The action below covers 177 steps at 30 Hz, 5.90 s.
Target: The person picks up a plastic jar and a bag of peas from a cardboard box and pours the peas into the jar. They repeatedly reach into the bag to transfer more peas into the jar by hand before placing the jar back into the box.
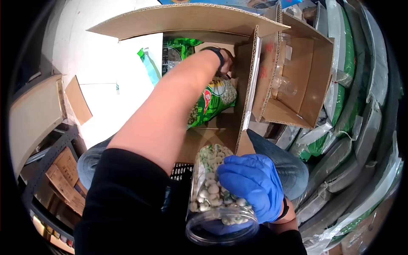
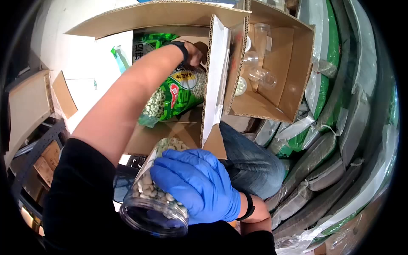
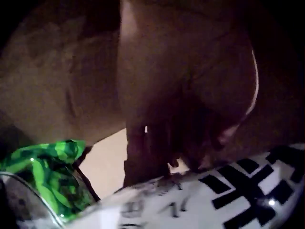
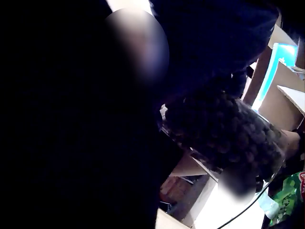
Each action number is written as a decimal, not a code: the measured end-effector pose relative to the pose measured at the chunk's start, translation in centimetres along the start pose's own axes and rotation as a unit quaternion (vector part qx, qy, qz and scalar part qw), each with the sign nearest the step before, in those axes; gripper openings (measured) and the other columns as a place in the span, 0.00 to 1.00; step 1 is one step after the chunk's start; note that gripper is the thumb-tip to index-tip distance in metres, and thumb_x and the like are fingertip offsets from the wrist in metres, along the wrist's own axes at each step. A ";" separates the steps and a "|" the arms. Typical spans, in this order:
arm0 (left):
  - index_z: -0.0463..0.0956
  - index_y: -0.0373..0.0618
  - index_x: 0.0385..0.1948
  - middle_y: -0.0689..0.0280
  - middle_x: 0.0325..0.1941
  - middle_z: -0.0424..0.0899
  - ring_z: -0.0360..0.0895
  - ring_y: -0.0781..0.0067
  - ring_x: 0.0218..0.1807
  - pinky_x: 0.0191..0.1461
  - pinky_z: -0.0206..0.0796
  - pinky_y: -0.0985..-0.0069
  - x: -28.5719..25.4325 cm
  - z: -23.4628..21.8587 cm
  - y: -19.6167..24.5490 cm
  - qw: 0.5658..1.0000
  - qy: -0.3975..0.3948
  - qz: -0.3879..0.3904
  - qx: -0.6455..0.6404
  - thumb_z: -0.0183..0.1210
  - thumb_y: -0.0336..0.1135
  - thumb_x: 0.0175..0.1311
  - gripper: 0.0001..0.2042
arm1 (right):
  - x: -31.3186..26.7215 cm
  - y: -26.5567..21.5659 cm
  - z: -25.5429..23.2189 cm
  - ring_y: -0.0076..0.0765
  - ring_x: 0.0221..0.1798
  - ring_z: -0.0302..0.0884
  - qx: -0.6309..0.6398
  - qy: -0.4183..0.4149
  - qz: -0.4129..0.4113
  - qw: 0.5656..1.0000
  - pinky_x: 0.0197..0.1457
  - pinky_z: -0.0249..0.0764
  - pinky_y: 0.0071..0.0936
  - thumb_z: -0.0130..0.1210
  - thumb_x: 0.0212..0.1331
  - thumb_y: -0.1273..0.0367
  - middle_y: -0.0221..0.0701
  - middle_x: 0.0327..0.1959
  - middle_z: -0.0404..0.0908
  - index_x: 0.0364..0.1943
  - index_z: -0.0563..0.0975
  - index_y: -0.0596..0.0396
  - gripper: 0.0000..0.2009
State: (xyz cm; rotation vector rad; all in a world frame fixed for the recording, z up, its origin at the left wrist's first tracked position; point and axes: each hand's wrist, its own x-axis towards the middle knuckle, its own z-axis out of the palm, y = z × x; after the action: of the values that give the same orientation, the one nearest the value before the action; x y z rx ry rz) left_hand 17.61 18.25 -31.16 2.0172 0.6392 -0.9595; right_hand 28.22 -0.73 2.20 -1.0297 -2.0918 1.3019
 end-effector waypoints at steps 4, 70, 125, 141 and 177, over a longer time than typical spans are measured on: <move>0.79 0.52 0.53 0.59 0.49 0.85 0.80 0.64 0.51 0.54 0.70 0.67 5.8 2.3 1.6 0.996 -0.028 -0.006 -0.079 0.59 0.38 0.55 0.20 | -0.7 1.7 1.7 0.48 0.50 0.80 0.005 0.054 -0.018 0.998 0.53 0.73 0.41 0.68 0.43 0.56 0.42 0.49 0.81 0.49 0.78 0.61 0.30; 0.81 0.42 0.47 0.55 0.51 0.84 0.80 0.52 0.53 0.57 0.71 0.63 -1.1 3.3 2.0 0.991 0.015 -0.045 -0.124 0.60 0.44 0.55 0.21 | -2.1 -1.9 -3.3 0.38 0.49 0.78 0.048 0.380 0.044 0.923 0.52 0.75 0.31 0.81 0.26 0.56 0.38 0.48 0.78 0.53 0.72 0.61 0.44; 0.70 0.33 0.53 0.59 0.49 0.82 0.80 0.72 0.50 0.56 0.73 0.74 -47.0 18.3 8.9 0.498 0.733 0.122 -0.447 0.77 0.30 0.40 0.34 | 14.9 21.5 17.0 0.55 0.53 0.77 -0.360 -0.371 0.189 0.835 0.55 0.73 0.46 0.51 0.58 0.61 0.51 0.52 0.78 0.53 0.75 0.56 0.21; 0.70 0.36 0.53 0.58 0.46 0.84 0.82 0.71 0.45 0.49 0.75 0.74 -40.3 17.9 1.2 0.484 0.770 -0.032 -0.415 0.79 0.41 0.36 0.39 | 11.6 23.1 17.9 0.50 0.57 0.74 -0.137 -0.279 0.172 0.935 0.63 0.66 0.37 0.54 0.62 0.45 0.45 0.54 0.79 0.59 0.73 0.54 0.31; 0.65 0.37 0.54 0.60 0.46 0.84 0.81 0.74 0.49 0.55 0.73 0.75 -33.7 24.1 -3.9 0.634 0.670 -0.174 -0.344 0.79 0.40 0.35 0.41 | 10.6 22.6 18.9 0.54 0.53 0.78 -0.103 -0.191 0.205 0.954 0.58 0.70 0.39 0.57 0.55 0.45 0.48 0.50 0.81 0.53 0.76 0.57 0.31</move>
State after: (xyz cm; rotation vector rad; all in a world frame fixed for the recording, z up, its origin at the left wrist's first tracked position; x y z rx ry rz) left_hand -14.56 -2.87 -15.33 1.5427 1.8544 0.8303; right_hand 16.21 3.42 -26.46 -1.4608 -2.4281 1.6107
